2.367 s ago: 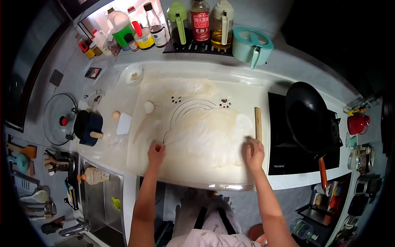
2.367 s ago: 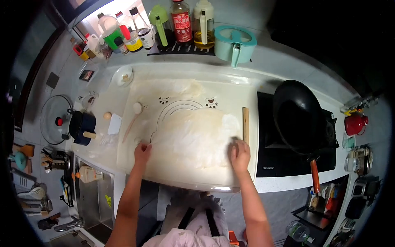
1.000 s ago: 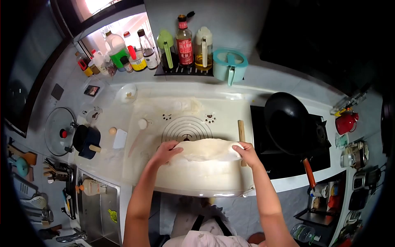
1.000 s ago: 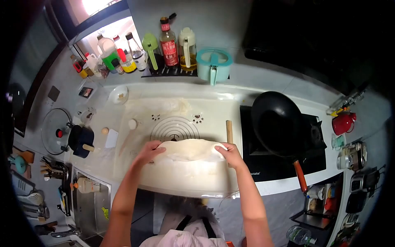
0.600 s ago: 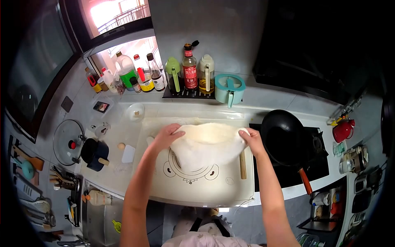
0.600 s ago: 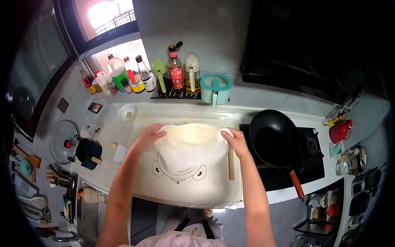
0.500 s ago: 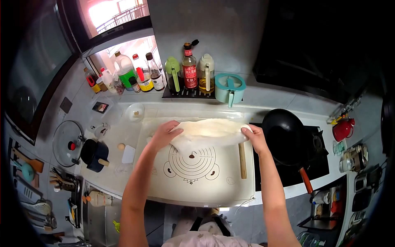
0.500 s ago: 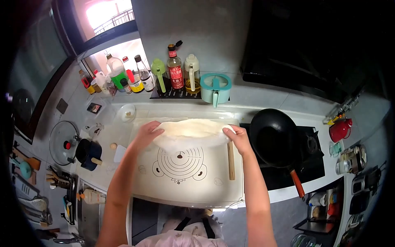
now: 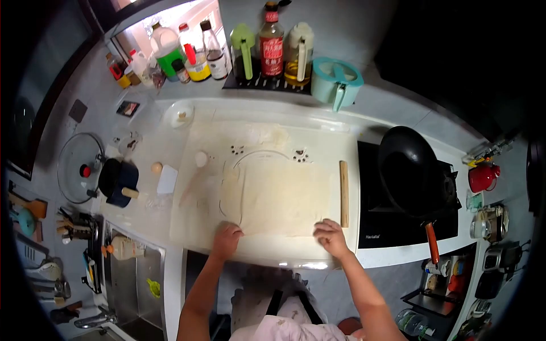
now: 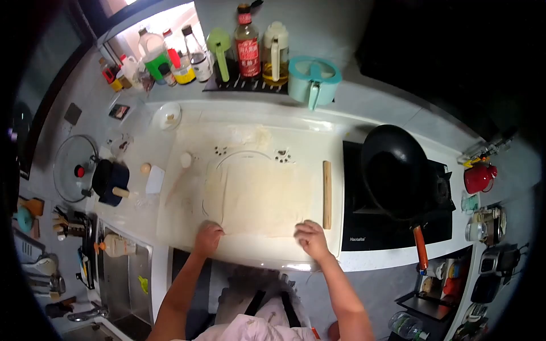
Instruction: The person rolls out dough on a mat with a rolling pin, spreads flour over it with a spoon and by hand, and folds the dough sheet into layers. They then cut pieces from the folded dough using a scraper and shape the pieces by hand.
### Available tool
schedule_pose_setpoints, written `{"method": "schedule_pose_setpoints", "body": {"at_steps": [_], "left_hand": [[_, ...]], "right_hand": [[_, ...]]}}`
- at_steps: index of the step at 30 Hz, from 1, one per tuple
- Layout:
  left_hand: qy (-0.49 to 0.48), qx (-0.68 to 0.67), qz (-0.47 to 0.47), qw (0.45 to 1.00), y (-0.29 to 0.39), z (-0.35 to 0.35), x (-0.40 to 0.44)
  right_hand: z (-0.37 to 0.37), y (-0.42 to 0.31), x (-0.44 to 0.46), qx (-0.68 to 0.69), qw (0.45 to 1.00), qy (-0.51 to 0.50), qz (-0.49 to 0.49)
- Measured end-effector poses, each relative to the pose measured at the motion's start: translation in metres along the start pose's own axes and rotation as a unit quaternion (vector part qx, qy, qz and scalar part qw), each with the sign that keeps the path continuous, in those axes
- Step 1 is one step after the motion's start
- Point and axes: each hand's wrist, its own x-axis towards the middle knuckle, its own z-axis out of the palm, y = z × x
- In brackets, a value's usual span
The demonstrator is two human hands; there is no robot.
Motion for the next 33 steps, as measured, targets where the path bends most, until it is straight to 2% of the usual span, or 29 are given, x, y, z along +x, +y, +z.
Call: {"method": "schedule_pose_setpoints", "body": {"at_steps": [1, 2, 3, 4, 5, 6, 8, 9, 11, 13, 14, 17, 18, 20, 23, 25, 26, 29, 32, 33], "left_hand": [[-0.004, -0.003, -0.012, 1.0, 0.003, -0.001, -0.004], [0.046, -0.026, -0.074, 0.996, 0.004, 0.002, -0.007], [0.1, -0.046, -0.133, 0.985, 0.001, 0.008, -0.007], [0.153, -0.065, -0.189, 0.968, -0.005, 0.013, -0.007], [0.205, -0.072, -0.29, 0.932, -0.02, 0.019, 0.005], [0.254, -0.08, -0.386, 0.883, -0.041, 0.024, 0.021], [0.26, -0.05, -0.428, 0.864, -0.086, 0.032, 0.048], [0.217, -0.002, -0.416, 0.883, -0.091, 0.028, 0.064], [0.126, 0.092, -0.385, 0.91, -0.086, 0.02, 0.095], [0.087, 0.067, -0.395, 0.912, -0.09, 0.023, 0.103], [0.066, 0.055, -0.4, 0.912, -0.092, 0.023, 0.106], [0.191, 0.007, -0.386, 0.902, -0.119, 0.04, 0.069], [0.2, -0.018, -0.422, 0.884, -0.121, 0.037, 0.061], [0.22, -0.07, -0.489, 0.841, -0.121, 0.026, 0.055], [0.174, 0.083, -0.408, 0.892, -0.097, -0.009, 0.081], [0.039, 0.135, -0.226, 0.964, -0.106, -0.011, 0.1], [-0.029, 0.159, -0.129, 0.978, -0.109, -0.012, 0.106], [-0.028, 0.172, -0.06, 0.983, -0.115, -0.005, 0.095], [0.043, 0.205, -0.07, 0.975, -0.134, -0.025, 0.089], [0.058, 0.18, -0.134, 0.973, -0.141, -0.031, 0.085]], "right_hand": [[0.0, -0.005, 0.003, 0.036, 0.999, 0.018, 0.031], [0.005, -0.008, 0.002, 0.019, 0.994, 0.08, 0.078], [0.011, -0.003, 0.002, 0.042, 0.982, 0.101, 0.152], [0.018, 0.003, 0.006, 0.02, 0.977, 0.128, 0.172], [0.023, 0.01, 0.012, -0.003, 0.969, 0.155, 0.192], [0.023, 0.011, 0.019, -0.046, 0.97, 0.128, 0.203], [0.027, -0.002, 0.037, -0.088, 0.968, 0.143, 0.184], [0.03, -0.006, 0.045, -0.111, 0.967, 0.152, 0.173], [0.044, -0.012, 0.054, -0.05, 0.978, 0.129, 0.157], [0.061, -0.014, 0.062, -0.036, 0.987, 0.098, 0.121], [0.069, -0.015, 0.065, -0.004, 0.986, 0.074, 0.149], [0.076, -0.046, 0.084, -0.121, 0.974, 0.072, 0.176], [0.081, -0.049, 0.087, -0.124, 0.973, 0.063, 0.186], [0.095, -0.051, 0.097, -0.09, 0.983, 0.069, 0.142], [0.114, -0.07, 0.116, -0.092, 0.989, 0.049, 0.104], [0.125, -0.082, 0.129, -0.123, 0.988, 0.031, 0.085], [0.133, -0.087, 0.133, -0.141, 0.987, 0.024, 0.074], [0.153, -0.084, 0.129, -0.227, 0.973, -0.018, 0.049], [0.161, -0.084, 0.126, -0.257, 0.963, -0.031, 0.072], [0.164, -0.086, 0.127, -0.232, 0.969, -0.005, 0.089]]}}
